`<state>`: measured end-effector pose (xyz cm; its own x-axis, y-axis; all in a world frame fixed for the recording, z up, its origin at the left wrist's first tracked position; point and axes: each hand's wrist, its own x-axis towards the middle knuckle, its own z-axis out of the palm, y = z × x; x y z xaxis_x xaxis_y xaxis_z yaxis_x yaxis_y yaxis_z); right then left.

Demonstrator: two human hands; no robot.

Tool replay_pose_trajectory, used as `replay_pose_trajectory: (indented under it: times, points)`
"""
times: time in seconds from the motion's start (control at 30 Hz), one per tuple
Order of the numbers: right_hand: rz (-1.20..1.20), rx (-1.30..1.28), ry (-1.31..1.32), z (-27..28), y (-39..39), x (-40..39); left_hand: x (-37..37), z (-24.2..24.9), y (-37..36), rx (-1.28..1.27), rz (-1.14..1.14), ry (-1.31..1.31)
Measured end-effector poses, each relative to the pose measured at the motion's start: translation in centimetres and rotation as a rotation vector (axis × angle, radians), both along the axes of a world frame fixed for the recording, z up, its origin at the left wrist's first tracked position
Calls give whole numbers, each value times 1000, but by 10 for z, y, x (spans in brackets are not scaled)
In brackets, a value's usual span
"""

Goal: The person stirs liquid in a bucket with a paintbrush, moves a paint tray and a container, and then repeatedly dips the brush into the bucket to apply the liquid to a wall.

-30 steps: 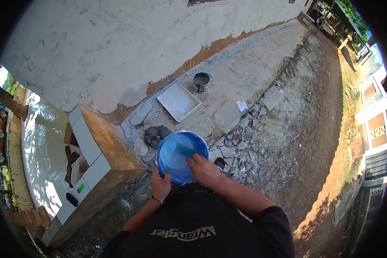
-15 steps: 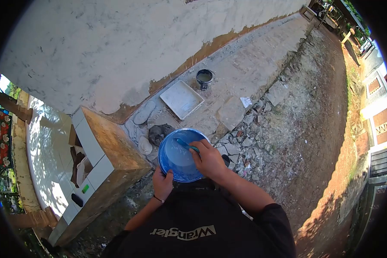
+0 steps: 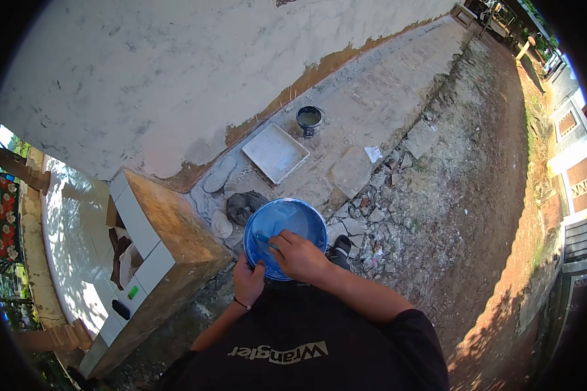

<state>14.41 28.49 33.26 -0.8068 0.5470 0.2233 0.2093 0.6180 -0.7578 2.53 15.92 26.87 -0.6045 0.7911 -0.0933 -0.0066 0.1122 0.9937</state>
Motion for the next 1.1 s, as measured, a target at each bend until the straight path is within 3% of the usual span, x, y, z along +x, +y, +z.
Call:
replay_pose_trajectory:
  times: [0.2,0.3,0.4,0.47,0.67,0.97,1.1]
  points:
    - [-72,-5,-28,18,24,16,1,4,9,-9,-22,73]
    - [-232,-30,-5,31,35,19,4,4,17,-25,-27,47]
    - [-240,90,29,24,48,19,8,6,31,10,-3,68]
    - [-105,271,-11,12,56,20,13,11,40,-9,-10,71]
    - [20,413,25,-6,90,33,41,29,79,9,-2,184]
    - [449,286,-16,-5,172,113,97,31,148,-74,39,195]
    - [497,281,-44,7,215,157,125,25,181,-27,62,163]
